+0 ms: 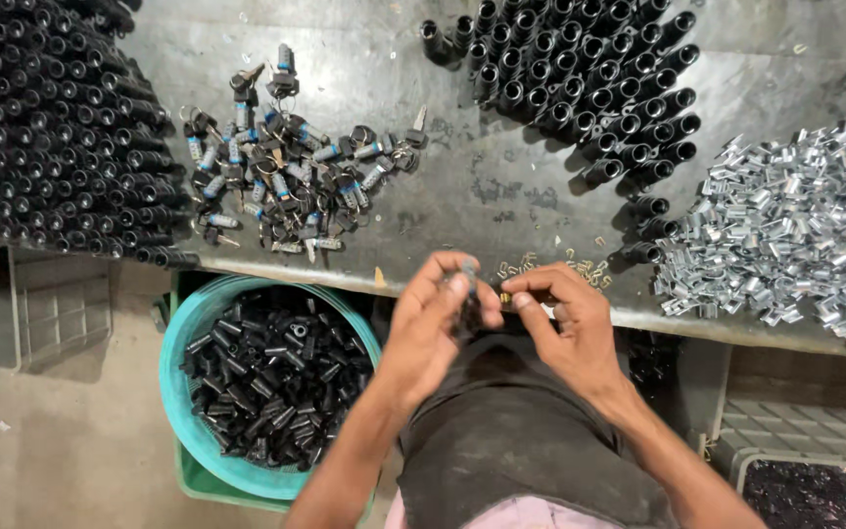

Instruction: The person assembles small lock components by hand at a metal workbench. They pick a black cylindrical housing, insert a key cylinder, and secure it with a small metal clip, then place the finished unit into a green bin. The process repeats continuously with parts organized in piles on the table.

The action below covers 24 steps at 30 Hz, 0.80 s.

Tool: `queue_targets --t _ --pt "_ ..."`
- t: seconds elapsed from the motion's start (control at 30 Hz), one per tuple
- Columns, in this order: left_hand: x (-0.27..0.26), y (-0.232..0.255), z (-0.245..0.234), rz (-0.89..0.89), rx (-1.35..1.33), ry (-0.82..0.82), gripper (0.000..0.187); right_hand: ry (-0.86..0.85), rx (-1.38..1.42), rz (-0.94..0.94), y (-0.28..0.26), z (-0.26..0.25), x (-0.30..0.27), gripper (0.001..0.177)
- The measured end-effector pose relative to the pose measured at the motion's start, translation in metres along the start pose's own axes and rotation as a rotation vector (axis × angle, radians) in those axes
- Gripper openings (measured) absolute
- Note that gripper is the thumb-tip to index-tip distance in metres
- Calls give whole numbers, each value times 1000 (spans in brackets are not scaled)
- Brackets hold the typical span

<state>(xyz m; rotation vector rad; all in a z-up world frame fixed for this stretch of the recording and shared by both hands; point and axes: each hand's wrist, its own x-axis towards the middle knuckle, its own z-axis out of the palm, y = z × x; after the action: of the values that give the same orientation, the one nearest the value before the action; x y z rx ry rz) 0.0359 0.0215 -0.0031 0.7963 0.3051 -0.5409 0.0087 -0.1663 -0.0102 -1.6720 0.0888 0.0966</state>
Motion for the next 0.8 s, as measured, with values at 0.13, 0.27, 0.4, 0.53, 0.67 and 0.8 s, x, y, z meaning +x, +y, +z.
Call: queue_targets --t 0.13,0.27,0.4,0.53,0.67,0.8 --pt "-10 -20 11 -44 -222 -40 25 114 -164 -79 -30 8 1 21" --pt "-13 -23 12 -5 -150 3 26 156 -417 -285 -50 13 2 21" --pt "-12 -27 12 19 -58 11 25 189 -422 -374 -48 11 4 22" --pt "-11 -28 17 95 39 1 25 116 -515 -546 -41 2 9 23" --pt "-11 -24 23 128 98 -8 22 43 -603 -562 -40 -7 8 27" --pt "-12 -21 23 209 254 2 20 9 -619 -533 -39 -14 6 27"
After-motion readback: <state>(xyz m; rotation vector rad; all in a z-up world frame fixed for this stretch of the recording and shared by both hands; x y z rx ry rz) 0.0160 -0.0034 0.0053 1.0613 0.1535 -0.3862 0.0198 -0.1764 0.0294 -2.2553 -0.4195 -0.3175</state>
